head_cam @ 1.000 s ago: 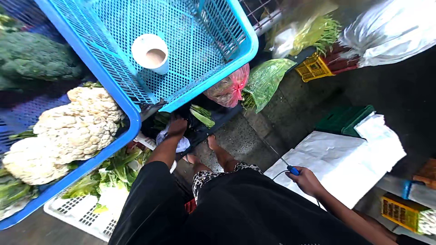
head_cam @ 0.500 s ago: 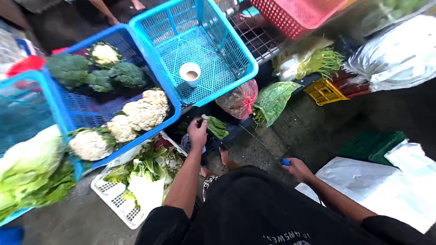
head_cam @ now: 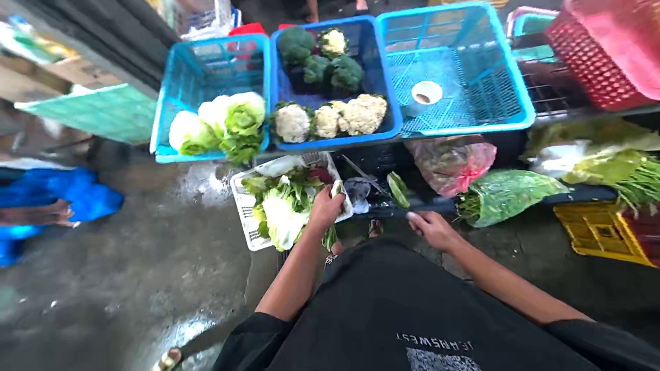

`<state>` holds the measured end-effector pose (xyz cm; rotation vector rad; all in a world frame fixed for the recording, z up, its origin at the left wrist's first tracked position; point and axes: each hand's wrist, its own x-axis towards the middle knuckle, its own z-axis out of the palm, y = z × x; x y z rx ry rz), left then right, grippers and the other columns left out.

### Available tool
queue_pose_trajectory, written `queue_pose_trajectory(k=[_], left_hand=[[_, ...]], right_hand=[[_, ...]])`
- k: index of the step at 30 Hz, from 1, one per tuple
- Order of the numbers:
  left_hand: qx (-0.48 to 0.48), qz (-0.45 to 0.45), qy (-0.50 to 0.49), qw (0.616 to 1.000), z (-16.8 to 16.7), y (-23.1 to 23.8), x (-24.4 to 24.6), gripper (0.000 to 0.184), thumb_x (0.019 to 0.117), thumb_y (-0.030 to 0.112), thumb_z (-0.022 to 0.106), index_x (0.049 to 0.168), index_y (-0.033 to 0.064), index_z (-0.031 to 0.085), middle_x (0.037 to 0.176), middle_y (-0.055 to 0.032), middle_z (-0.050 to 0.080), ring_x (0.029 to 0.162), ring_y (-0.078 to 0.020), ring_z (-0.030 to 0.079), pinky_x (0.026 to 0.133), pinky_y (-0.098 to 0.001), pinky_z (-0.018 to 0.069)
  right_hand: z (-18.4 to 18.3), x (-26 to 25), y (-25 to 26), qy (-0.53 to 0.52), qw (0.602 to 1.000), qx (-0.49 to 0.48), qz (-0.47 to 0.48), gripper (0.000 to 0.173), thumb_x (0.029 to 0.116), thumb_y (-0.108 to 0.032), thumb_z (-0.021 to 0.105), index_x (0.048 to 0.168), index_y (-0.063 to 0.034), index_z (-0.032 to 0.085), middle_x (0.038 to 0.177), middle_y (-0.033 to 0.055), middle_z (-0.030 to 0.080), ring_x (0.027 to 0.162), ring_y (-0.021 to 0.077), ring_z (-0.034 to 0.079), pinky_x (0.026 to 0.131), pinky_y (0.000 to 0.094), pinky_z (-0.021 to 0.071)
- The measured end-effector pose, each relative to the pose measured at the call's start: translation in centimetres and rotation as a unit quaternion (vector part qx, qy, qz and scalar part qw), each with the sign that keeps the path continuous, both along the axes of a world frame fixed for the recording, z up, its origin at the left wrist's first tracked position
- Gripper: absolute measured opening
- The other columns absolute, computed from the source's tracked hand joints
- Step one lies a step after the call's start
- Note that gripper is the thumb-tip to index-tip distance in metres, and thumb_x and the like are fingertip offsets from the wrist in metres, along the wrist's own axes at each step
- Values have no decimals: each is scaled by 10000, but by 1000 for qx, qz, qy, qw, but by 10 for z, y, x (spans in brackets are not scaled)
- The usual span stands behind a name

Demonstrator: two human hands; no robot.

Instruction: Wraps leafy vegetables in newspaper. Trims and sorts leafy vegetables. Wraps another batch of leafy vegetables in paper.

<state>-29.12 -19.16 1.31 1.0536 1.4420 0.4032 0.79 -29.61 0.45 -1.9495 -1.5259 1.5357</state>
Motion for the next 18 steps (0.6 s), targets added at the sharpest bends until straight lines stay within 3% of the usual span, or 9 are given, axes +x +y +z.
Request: queue_pose_trajectory(k=[3,7,11,15,18], left_hand=[[-15,-48,91,995,-6,-11,-44,386,947,299,614,1276,98,622,935,-109,677,729,-210,652,692,-439,564],[-33,-62,168,983,2,-20,-81,424,1003,326,531,1357,101,596,981,-137,684,803,-251,675,751,-488,566],[-32,-68,188,979,5,-23,-106,460,1018,333,496,1390,76,581,1030,-172,699,863,-282,702,810,-514,577],[-30,-69,190,979,4,-24,-120,442,1011,340,504,1356,82,603,1013,-165,700,856,-282,701,792,-515,577],[-19,-79,200,976,5,-22,-123,467,1015,341,515,1390,74,590,1080,-185,707,960,-313,704,859,-549,564]], right_hand=[[-7,-78,34,13,996,12,84,652,1042,-582,325,919,-49,680,785,79,617,741,226,613,742,501,520],[-26,-146,53,-5,987,33,159,698,1063,-615,278,877,-59,656,800,109,612,805,274,623,790,533,502],[-26,-176,54,-16,988,24,150,688,1069,-608,290,851,-62,648,780,104,597,797,271,615,791,528,498],[-25,-187,55,-15,988,18,151,683,1068,-613,300,818,-70,629,734,89,570,738,259,596,737,517,492],[-25,-192,56,-23,987,17,158,686,1063,-627,305,809,-76,623,733,90,569,742,263,598,734,521,490]])
